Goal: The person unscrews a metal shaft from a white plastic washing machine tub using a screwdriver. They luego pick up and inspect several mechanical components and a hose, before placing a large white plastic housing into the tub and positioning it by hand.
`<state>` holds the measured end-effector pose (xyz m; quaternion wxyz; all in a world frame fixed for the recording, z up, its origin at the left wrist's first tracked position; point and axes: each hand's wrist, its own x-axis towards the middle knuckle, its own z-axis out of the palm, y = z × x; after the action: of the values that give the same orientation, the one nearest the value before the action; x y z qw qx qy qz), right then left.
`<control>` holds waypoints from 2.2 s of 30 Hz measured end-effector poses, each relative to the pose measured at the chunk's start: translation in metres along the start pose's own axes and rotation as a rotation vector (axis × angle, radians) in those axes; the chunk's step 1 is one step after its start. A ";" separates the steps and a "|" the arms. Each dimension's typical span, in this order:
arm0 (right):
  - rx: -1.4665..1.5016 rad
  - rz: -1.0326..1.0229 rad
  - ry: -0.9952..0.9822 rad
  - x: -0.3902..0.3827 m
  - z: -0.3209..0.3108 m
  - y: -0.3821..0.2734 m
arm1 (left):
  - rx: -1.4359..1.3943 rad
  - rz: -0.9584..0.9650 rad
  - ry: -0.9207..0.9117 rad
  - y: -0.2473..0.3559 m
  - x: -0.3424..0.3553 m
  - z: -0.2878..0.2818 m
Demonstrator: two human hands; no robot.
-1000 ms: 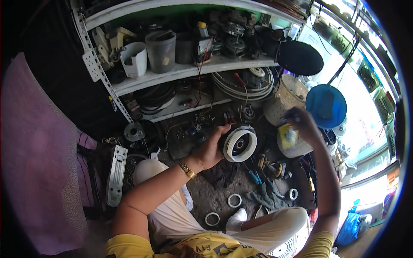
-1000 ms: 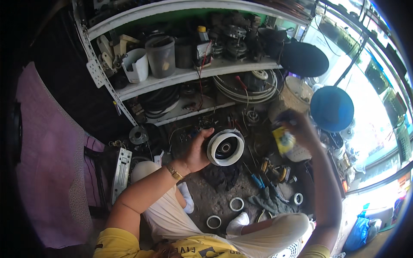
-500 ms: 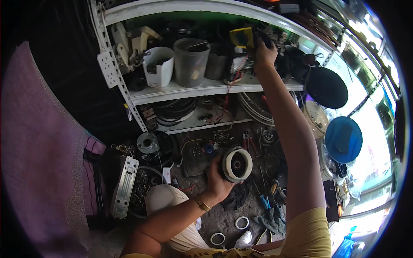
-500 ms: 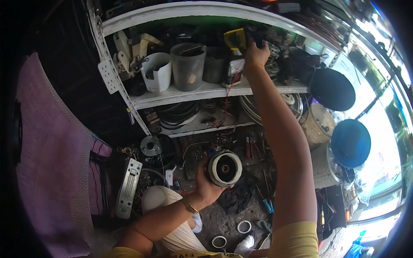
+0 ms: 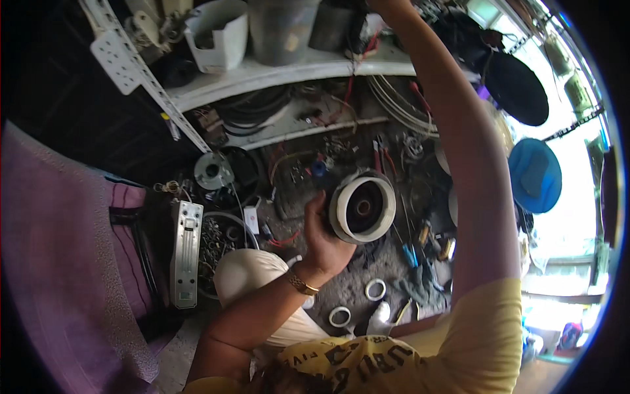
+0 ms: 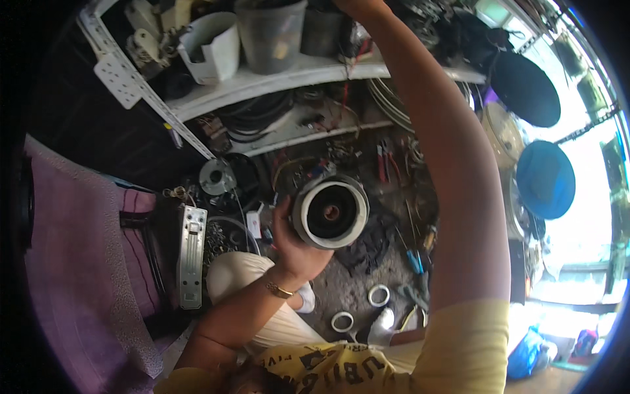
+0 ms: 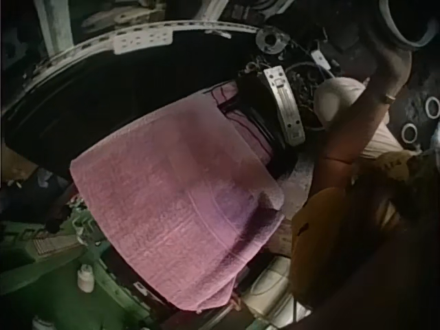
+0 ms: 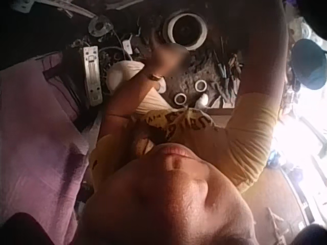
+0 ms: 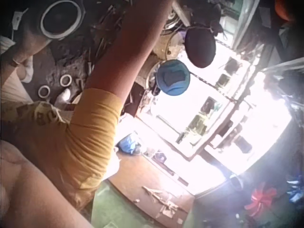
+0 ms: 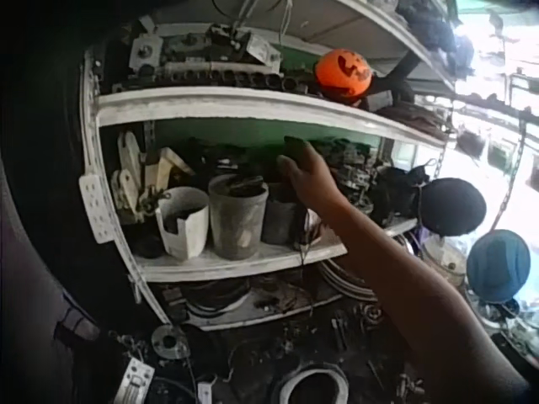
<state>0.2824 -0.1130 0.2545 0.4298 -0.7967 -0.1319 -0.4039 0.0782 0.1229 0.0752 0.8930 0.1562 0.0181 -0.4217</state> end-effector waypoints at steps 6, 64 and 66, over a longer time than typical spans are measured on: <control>-0.059 0.410 -0.440 -0.222 -0.091 -0.130 | 0.024 -0.392 -0.139 -0.001 -0.009 0.005; -0.747 0.057 -0.789 -0.301 -0.171 -0.268 | 0.075 -0.713 -0.629 -0.060 -0.026 0.040; -0.784 0.010 -0.820 -0.295 -0.172 -0.268 | -0.015 -0.722 -0.657 -0.061 -0.028 0.040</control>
<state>-0.1466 -0.0496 0.2387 0.0176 -0.9890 -0.1245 -0.0783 0.0098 0.0954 0.1015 0.6494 -0.0077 -0.2087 -0.7312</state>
